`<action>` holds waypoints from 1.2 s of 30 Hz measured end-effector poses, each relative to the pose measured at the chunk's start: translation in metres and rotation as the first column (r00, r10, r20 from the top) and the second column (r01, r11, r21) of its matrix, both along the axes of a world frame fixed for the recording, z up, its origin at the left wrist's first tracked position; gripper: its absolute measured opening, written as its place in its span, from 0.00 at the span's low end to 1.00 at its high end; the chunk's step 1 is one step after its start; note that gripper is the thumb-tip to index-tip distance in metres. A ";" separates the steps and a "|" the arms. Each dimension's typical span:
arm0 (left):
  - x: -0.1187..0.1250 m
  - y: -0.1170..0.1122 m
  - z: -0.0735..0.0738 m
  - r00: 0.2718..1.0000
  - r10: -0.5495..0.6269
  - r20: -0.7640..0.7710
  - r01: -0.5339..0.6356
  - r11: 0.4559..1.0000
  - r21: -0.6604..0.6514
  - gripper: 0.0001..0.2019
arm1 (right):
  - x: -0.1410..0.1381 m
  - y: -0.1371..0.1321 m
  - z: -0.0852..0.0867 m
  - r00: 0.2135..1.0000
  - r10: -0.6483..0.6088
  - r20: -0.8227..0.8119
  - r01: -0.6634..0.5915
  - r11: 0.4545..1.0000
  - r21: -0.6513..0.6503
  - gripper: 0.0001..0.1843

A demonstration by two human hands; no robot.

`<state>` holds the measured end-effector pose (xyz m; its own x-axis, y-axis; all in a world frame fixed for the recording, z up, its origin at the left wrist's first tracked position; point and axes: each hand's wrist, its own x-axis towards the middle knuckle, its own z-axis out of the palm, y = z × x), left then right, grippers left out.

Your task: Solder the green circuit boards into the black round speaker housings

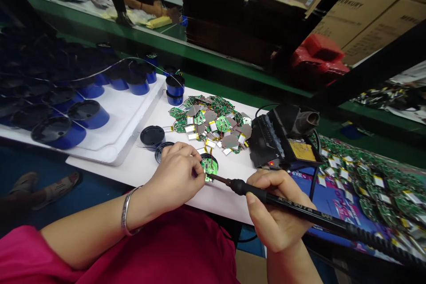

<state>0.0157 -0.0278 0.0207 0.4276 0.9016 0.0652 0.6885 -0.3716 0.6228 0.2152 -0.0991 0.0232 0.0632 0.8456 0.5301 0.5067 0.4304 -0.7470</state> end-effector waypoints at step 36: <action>0.000 0.000 0.001 1.000 -0.006 -0.008 0.005 1.000 -0.029 0.08 | 0.001 0.002 0.003 0.951 -0.252 0.176 0.204 0.945 0.255 0.14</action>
